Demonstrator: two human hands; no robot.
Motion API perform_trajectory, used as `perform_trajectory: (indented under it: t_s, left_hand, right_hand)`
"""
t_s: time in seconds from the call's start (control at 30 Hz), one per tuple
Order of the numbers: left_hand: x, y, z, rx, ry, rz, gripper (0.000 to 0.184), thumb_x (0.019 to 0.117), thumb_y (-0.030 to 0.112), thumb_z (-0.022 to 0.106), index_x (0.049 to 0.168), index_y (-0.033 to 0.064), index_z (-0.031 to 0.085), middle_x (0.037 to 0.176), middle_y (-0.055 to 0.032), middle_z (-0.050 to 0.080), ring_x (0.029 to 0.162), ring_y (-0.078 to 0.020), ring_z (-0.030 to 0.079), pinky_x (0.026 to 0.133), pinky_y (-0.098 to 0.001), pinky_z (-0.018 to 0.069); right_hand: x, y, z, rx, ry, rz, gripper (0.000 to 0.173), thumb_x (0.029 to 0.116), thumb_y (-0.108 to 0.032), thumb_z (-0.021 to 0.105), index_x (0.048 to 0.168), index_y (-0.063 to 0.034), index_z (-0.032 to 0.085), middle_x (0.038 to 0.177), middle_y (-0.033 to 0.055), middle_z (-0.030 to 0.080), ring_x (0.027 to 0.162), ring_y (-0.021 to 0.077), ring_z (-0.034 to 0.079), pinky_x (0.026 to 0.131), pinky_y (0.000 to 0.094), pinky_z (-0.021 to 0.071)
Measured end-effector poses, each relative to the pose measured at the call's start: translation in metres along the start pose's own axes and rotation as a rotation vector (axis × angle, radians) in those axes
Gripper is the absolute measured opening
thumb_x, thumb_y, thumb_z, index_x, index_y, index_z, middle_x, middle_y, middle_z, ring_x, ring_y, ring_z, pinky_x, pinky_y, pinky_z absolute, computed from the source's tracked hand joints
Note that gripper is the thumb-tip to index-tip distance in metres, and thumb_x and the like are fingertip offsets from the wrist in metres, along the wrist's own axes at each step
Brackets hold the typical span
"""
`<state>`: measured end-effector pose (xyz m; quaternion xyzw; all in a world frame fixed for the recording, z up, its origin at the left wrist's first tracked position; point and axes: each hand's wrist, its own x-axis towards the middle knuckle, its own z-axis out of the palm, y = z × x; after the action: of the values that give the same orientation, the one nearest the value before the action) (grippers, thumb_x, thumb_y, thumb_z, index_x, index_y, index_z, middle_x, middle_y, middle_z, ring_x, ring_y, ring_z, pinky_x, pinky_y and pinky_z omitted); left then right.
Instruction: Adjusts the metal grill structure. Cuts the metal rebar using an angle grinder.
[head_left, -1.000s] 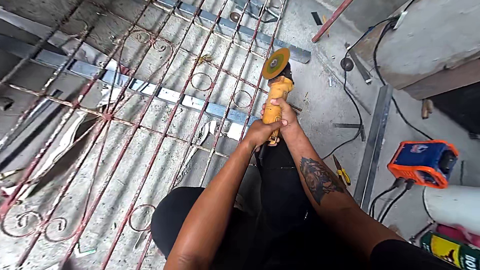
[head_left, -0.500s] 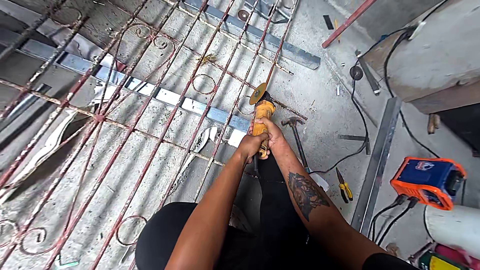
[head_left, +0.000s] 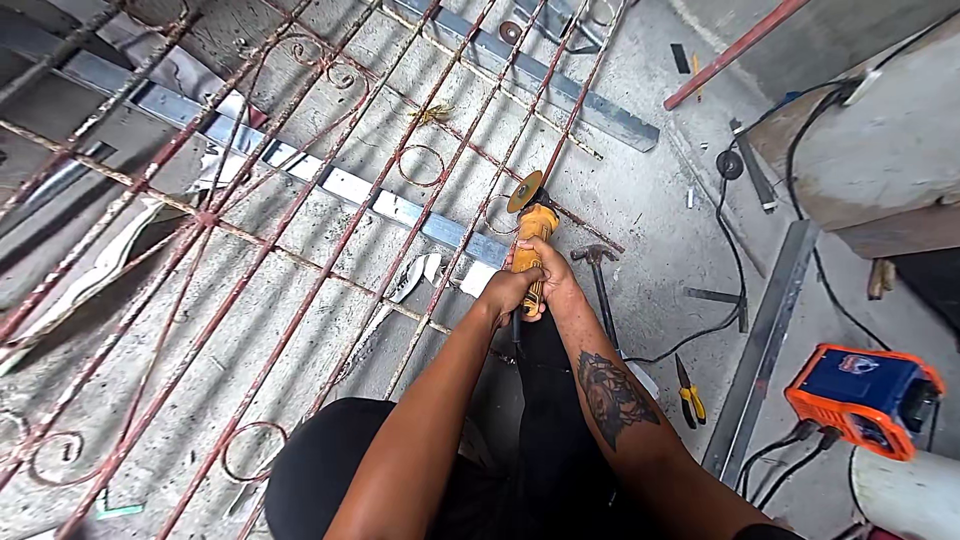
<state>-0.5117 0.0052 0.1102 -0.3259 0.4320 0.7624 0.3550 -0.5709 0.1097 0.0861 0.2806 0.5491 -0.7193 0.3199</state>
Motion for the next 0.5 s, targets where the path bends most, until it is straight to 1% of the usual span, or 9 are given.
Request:
perform_trajectory:
  t_s: [0.17, 0.23, 0.27, 0.33, 0.4, 0.5]
  left_hand:
    - [0.0008, -0.0003, -0.0006, -0.004, -0.008, -0.005, 0.035, 0.1032, 0.037, 0.061, 0.101, 0.0023, 0.064, 0.075, -0.0112, 0.068, 0.060, -0.0198, 0.068, 0.054, -0.0325, 0.0590]
    - [0.0001, 0.0000, -0.0002, 0.000, -0.014, -0.007, 0.035, 0.1036, 0.037, 0.060, 0.102, 0.0025, 0.063, 0.075, -0.0108, 0.067, 0.059, -0.0194, 0.068, 0.054, -0.0323, 0.0589]
    - [0.0005, -0.0001, -0.0001, 0.001, -0.013, -0.011, 0.035, 0.1037, 0.038, 0.060, 0.101, 0.0027, 0.063, 0.075, -0.0107, 0.067, 0.059, -0.0196, 0.067, 0.054, -0.0324, 0.0587]
    - [0.0007, -0.0009, -0.0007, 0.000, -0.012, -0.010, 0.035, 0.1035, 0.038, 0.060, 0.100, 0.0031, 0.064, 0.075, -0.0105, 0.067, 0.059, -0.0196, 0.067, 0.054, -0.0326, 0.0588]
    - [0.0009, -0.0024, -0.0013, -0.005, -0.016, 0.000, 0.035, 0.1029, 0.038, 0.061, 0.100, 0.0030, 0.064, 0.074, -0.0107, 0.068, 0.059, -0.0198, 0.068, 0.054, -0.0328, 0.0588]
    - [-0.0015, -0.0015, -0.0011, -0.001, -0.018, -0.005, 0.036, 0.1039, 0.039, 0.059, 0.098, 0.0031, 0.064, 0.074, -0.0102, 0.067, 0.059, -0.0194, 0.067, 0.055, -0.0327, 0.0588]
  right_hand:
    - [0.0002, 0.0010, -0.0001, -0.007, 0.000, 0.000, 0.033, 0.0889, -0.029, 0.072, 0.110, -0.0058, 0.064, 0.088, 0.0113, 0.070, 0.071, 0.0196, 0.069, 0.064, 0.0362, 0.0604]
    - [-0.0001, -0.0003, 0.0004, -0.001, 0.005, 0.005, 0.030, 0.0903, -0.026, 0.070, 0.111, -0.0053, 0.063, 0.089, 0.0118, 0.070, 0.072, 0.0202, 0.069, 0.065, 0.0368, 0.0608]
    - [0.0000, -0.0012, 0.0010, 0.009, 0.004, 0.006, 0.028, 0.0920, -0.023, 0.068, 0.111, -0.0048, 0.062, 0.089, 0.0122, 0.069, 0.072, 0.0207, 0.069, 0.066, 0.0373, 0.0612]
    - [-0.0003, -0.0012, 0.0022, 0.024, 0.002, -0.001, 0.024, 0.0923, -0.021, 0.067, 0.109, -0.0045, 0.062, 0.086, 0.0120, 0.069, 0.070, 0.0207, 0.069, 0.065, 0.0372, 0.0614]
    - [0.0002, -0.0004, 0.0016, 0.024, -0.009, 0.005, 0.024, 0.0927, -0.021, 0.066, 0.109, -0.0046, 0.062, 0.087, 0.0117, 0.069, 0.071, 0.0204, 0.069, 0.065, 0.0367, 0.0612]
    - [-0.0010, 0.0007, 0.0015, 0.011, 0.000, 0.007, 0.027, 0.0919, -0.025, 0.068, 0.111, -0.0058, 0.062, 0.088, 0.0113, 0.069, 0.071, 0.0202, 0.069, 0.065, 0.0368, 0.0606]
